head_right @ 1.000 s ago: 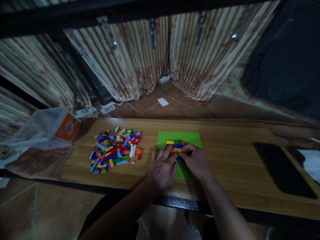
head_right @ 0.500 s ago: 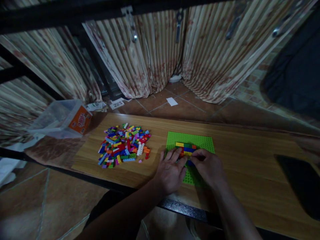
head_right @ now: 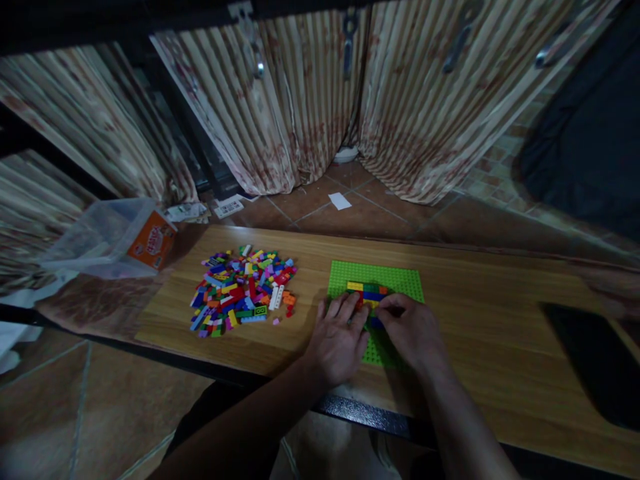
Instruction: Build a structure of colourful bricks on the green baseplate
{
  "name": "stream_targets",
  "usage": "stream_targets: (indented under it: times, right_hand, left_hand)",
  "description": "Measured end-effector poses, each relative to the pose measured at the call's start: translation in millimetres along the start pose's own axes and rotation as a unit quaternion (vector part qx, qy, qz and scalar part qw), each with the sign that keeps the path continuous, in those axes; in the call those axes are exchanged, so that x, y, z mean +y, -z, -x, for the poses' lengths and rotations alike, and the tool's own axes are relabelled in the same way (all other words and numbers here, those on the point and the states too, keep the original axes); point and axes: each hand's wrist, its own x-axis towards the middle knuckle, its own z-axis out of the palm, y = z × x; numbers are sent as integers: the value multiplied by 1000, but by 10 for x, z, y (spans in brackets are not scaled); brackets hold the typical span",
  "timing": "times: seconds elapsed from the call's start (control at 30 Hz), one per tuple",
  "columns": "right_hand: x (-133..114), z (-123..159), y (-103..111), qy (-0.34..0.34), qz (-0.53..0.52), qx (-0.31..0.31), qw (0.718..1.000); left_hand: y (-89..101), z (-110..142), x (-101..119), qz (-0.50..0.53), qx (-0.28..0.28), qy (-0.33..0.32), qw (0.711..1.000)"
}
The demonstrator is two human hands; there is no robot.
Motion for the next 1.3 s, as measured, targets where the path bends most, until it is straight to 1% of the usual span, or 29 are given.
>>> stream_targets:
  times: [0.13,0.27,0.43,0.5,0.63,0.73,0.93,1.07,1.17,1.3]
  right_hand:
    - [-3,-2,-16,5,3,13,1000]
    - [-10,4,-23,8,13,13,1000]
    - [-17,11,-26,5,55,12,998]
    - [-9,9,-33,8,71,22,997]
    - [-3,4,-42,34,100,54,993]
    - [-46,5,-45,22,117,58,991]
    - [-252,47,-107,1,85,79,993]
    - [-372,88,-188,6,40,97,994]
    - [-448,119,-270,31,-15,104,994]
    - [-561,175,-421,55,-57,104,991]
  left_hand:
    - [-1,-4,-2,-4,4,-3,1000]
    - [5,1,4,-6,5,-4,1000]
    - [16,7,8,-9,6,-8,1000]
    - [26,10,5,-11,6,-13,1000]
    - [51,22,-22,-8,8,-22,1000]
    - [65,41,-69,-2,16,-36,999]
    - [115,90,-200,27,26,-66,997]
    - [216,93,-331,68,36,-71,995]
    - [335,82,-461,111,69,-52,990]
    - [496,82,-612,163,135,-7,977]
